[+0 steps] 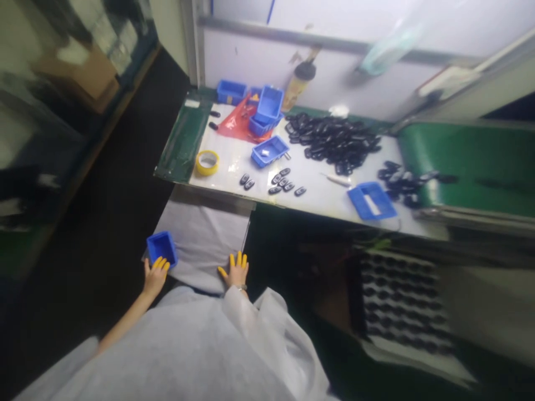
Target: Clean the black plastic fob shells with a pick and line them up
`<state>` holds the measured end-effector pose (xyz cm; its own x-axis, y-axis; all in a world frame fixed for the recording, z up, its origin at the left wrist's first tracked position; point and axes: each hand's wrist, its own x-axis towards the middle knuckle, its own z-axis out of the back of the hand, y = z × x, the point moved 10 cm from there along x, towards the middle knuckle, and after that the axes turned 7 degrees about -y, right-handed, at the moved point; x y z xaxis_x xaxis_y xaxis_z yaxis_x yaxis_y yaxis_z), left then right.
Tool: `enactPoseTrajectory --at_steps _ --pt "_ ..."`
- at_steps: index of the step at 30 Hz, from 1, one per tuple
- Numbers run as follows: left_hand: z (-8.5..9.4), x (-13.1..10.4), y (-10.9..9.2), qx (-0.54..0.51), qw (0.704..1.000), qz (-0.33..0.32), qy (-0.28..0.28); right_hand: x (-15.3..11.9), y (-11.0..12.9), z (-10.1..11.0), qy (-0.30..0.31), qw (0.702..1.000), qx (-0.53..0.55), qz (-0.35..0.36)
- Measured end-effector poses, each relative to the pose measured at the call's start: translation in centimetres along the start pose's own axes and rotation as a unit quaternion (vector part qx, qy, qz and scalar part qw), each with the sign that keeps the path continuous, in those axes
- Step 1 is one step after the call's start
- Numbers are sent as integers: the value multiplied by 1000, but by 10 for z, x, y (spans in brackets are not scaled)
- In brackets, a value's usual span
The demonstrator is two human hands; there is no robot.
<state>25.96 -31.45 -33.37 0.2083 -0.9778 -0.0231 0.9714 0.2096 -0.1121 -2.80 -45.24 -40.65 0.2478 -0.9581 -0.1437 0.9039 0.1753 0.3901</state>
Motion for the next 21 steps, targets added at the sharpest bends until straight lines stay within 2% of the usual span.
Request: enactPoseTrajectory --at_steps 3,6,10,15,18,21 --pt "-8 4 -5 -11 1000 -21 11 -1 -1 -3 0 1000 11 0" --pt "-15 8 -17 -39 996 -80 31 -2 -2 -7 3 1000 29 1" --pt "-21 10 -49 -85 976 -192 51 -2 -4 -11 5 998 60 1" --pt "-20 10 -99 -131 936 -325 45 -3 -9 -14 4 995 99 -6" --pt "-15 10 -121 -148 913 -379 33 -3 -12 -15 1 992 122 -16" --pt "-9 10 -134 -162 895 -414 22 -3 -14 -16 -7 988 149 -26"
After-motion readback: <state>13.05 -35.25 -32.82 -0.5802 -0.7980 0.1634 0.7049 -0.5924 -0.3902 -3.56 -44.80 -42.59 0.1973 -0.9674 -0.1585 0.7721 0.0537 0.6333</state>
